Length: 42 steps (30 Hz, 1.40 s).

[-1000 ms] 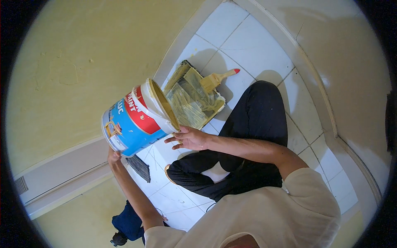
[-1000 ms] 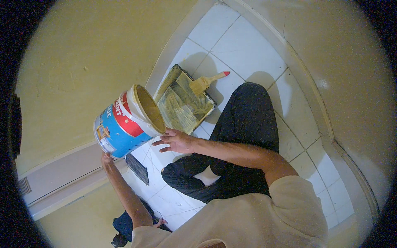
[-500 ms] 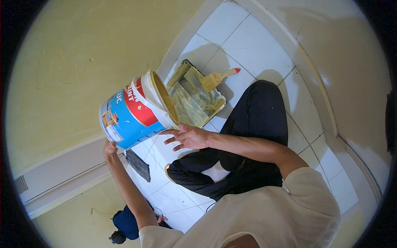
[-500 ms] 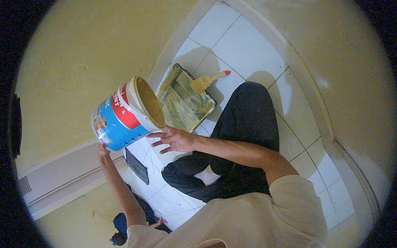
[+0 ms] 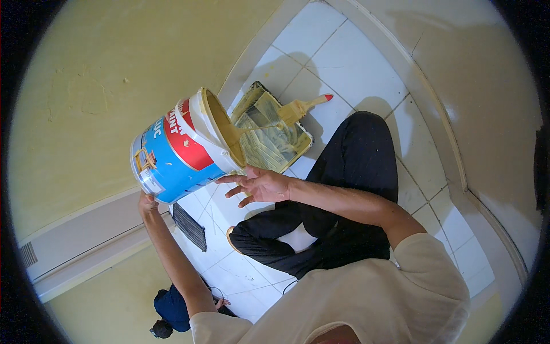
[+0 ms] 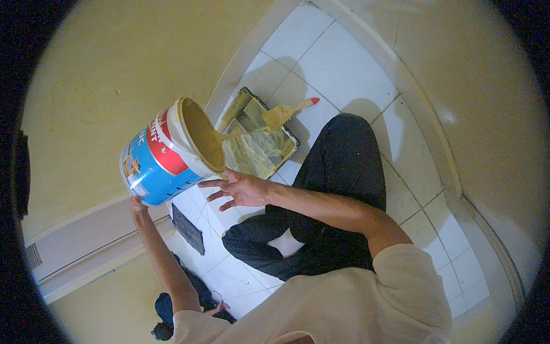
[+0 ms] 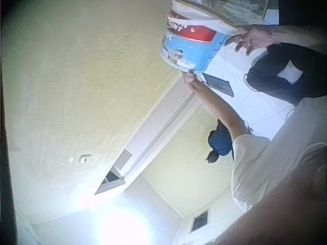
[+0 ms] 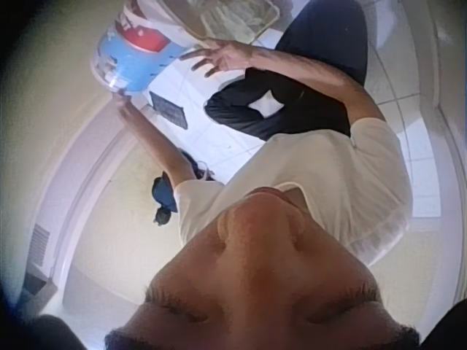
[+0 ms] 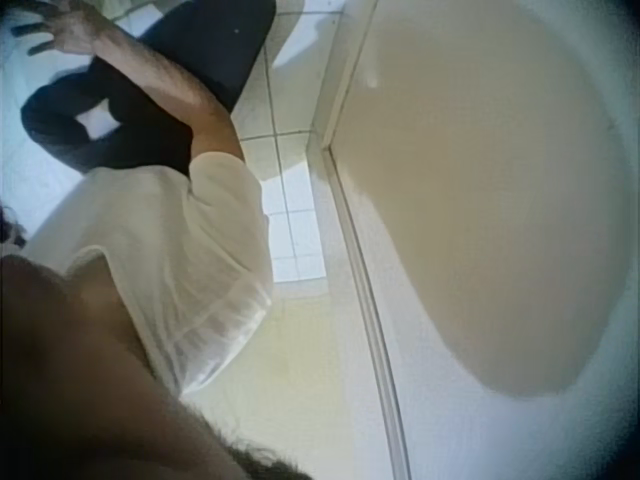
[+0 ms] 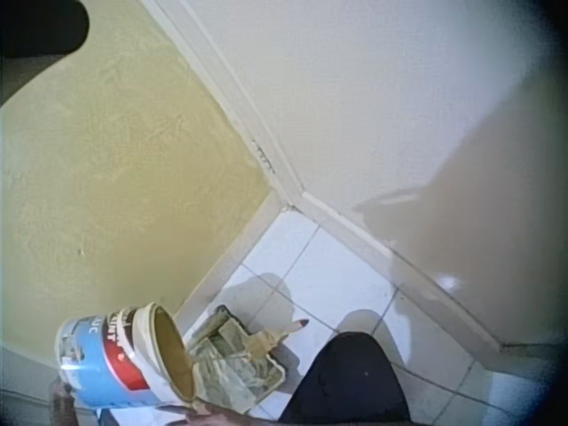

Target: The person paints a wall using a paintbrush, pours paint from a bucket into a paint tray, and carries the paint tray and paintbrush to a sink.

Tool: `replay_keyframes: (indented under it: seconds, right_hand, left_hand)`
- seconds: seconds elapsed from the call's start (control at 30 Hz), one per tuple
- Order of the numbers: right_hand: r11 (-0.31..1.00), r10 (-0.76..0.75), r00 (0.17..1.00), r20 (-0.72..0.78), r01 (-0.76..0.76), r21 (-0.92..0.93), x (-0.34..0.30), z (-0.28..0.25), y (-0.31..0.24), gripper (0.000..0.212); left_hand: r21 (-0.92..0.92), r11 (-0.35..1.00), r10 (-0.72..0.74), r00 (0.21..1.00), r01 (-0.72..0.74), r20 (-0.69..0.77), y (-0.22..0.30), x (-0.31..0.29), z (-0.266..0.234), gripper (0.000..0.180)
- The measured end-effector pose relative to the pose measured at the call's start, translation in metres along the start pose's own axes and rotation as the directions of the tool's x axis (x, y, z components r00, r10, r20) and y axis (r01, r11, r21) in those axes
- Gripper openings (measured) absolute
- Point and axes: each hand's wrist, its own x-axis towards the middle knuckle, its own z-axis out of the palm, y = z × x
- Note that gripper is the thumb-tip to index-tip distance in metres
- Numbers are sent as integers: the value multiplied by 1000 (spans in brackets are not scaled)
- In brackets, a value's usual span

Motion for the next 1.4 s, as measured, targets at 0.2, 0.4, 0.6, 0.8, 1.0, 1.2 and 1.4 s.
replay_keyframes:
  seconds: [0.2, 0.4, 0.6, 0.8, 1.0, 1.2, 1.4]
  right_hand:
    - [998, 22, 1000, -15, -23, -61, 1, 2, -10, 47]
    - [994, 42, 998, 41, -38, -107, 2, 0, -21, 63]
    - [989, 45, 995, 89, -32, -144, 3, 4, -26, 68]
    - [994, 58, 997, 60, -52, -96, 4, 7, -23, 71]
    - [991, 58, 994, 89, -46, -125, 5, 6, -23, 72]
    - [989, 84, 993, 80, -73, -130, 6, 6, -25, 70]
    - [989, 101, 993, 66, -93, -114, 6, 10, -23, 71]
  left_hand:
    - [-4, 1000, -8, 1000, 8, -12, 0, -3, 1, 130]
    - [7, 1000, 2, 1000, -2, -14, 8, 0, 3, 131]
    - [24, 1000, 15, 1000, -15, 0, 21, 8, 1, 132]
    - [33, 999, 11, 1000, -11, 7, 30, 10, 0, 133]
    - [39, 999, 4, 1000, -5, 12, 33, 11, 0, 134]
    - [48, 999, -1, 1000, 1, 18, 40, 10, -2, 135]
    - [65, 998, -5, 999, 3, 36, 49, 12, -5, 136]
